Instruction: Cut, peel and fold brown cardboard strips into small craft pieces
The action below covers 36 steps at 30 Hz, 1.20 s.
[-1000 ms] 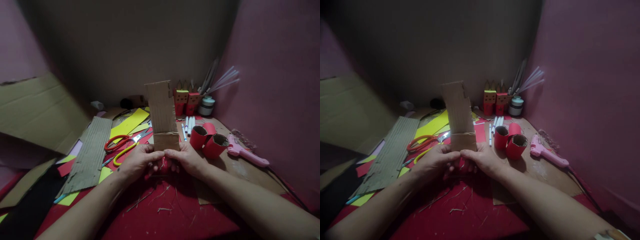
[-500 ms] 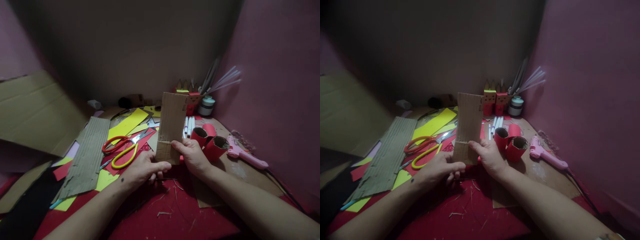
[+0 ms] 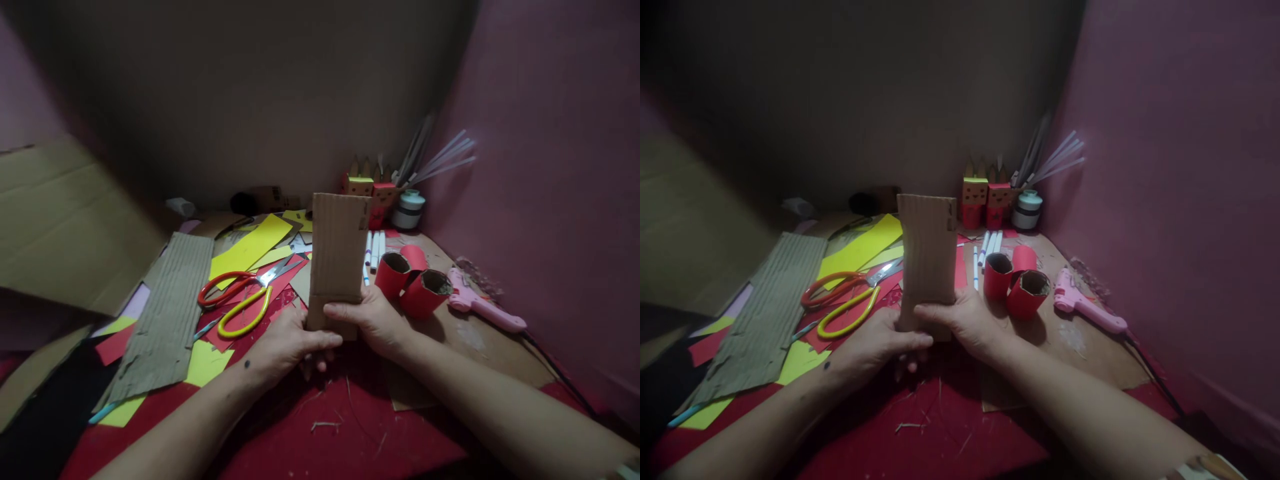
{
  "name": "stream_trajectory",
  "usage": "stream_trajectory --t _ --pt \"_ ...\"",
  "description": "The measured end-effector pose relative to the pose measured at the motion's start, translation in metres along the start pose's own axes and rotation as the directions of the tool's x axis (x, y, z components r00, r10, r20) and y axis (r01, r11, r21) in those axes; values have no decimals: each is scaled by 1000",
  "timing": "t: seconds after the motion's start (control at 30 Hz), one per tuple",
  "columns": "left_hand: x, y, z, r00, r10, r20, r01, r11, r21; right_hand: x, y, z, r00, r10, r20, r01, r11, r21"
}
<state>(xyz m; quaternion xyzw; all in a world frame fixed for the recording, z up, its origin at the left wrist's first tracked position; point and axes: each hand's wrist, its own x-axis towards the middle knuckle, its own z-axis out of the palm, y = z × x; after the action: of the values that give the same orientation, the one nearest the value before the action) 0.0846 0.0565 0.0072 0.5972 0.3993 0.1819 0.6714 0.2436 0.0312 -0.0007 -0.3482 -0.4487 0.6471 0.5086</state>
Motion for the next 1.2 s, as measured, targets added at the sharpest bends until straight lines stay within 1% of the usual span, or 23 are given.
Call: stream_trajectory --t 0.07,0.17,0.3,0.37,0.43,0.5,0.57,0.67,0.73,0.8,0.87,0.93,1.07,1.13,1.2 --pt "0 -1 2 1000 -4 -4 4 999 37 -2 1 2 998 -20 -56 21 1000 12" --pt "0 -2 6 999 -14 -34 16 998 63 -4 1 6 998 -22 -59 24 999 34" --pt "0 0 11 999 -21 -44 21 1000 11 -5 -4 6 996 -24 -92 27 999 41" --pt "-1 1 10 999 -31 -40 29 999 -41 -4 -6 3 997 -25 -68 29 998 49" --pt "-2 2 7 999 -30 -40 27 996 -81 -2 -7 0 999 -30 -12 31 999 45" --pt "-2 4 4 999 -25 -39 22 996 -85 -1 -7 -3 999 -34 37 33 999 29" --pt "-2 4 2 999 -18 -40 16 998 -66 0 -7 -4 998 -45 35 44 999 10" --pt "-2 4 3 1000 -3 -28 2 1000 -14 -1 -8 -3 999 -49 -8 49 999 -24" --pt "-1 5 3 998 4 -68 -2 999 34 -1 -10 -1 998 -43 -39 40 998 -56" --pt "-2 7 3 986 29 -166 -21 999 50 -1 -12 1 997 -42 -72 35 996 -87" --pt "-4 9 0 964 79 -255 -75 997 22 0 -12 1 994 -52 -92 42 994 -104" --pt "-6 10 -3 950 115 -289 -126 992 -21 0 -11 2 996 -57 -75 50 994 -93" --pt "-7 11 -8 950 145 -275 -177 980 -94 1 -8 0 999 -26 -29 23 996 -86" --pt "-6 10 -9 952 161 -261 -195 975 -109 1 -8 -1 999 -10 -40 6 995 -102" --pt "-5 8 -11 963 152 -221 -176 980 -92 1 -8 -3 998 3 -55 -9 994 -109"
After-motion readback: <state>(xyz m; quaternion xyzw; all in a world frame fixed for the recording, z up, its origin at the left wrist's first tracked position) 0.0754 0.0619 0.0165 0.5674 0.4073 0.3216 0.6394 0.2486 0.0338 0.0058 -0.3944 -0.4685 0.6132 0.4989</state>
